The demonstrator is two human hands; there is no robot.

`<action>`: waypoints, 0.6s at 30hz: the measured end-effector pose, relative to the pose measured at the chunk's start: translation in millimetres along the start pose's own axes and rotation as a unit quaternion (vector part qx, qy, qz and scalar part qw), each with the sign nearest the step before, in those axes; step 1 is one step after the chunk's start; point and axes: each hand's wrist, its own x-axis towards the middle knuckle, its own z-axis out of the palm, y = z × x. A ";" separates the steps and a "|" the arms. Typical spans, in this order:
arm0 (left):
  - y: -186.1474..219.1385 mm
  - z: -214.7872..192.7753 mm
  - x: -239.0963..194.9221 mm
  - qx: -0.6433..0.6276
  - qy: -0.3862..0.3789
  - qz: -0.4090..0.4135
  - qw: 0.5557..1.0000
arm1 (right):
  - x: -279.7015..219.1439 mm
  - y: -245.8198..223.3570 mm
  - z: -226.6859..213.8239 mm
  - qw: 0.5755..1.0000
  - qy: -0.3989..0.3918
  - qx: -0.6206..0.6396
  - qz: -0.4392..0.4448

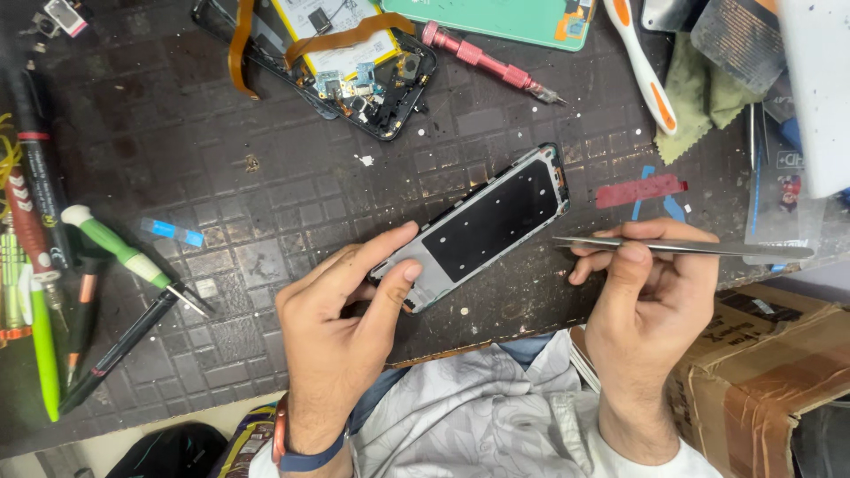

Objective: The person scrapes adhesive residue from the edges of a smartphone frame using a metal spudger and then brushes the surface with a toothbrush. The person repeatedly scrapes and brushes the same frame throughout the clip.

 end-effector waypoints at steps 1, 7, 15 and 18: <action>-0.5 0.1 -0.1 -0.002 0.000 0.000 1.000 | 0.7 0.1 0.3 1.000 0.003 0.000 -0.001; -1.6 0.1 -0.1 0.008 0.002 0.008 1.000 | 3.7 1.8 4.0 1.000 0.016 0.004 0.000; 0.0 0.1 0.5 0.010 -0.002 -0.001 1.000 | 5.7 1.2 5.5 1.000 0.016 -0.006 0.007; -0.2 -0.1 0.9 0.009 -0.003 -0.007 1.000 | 5.5 0.8 5.2 1.000 0.014 -0.013 0.013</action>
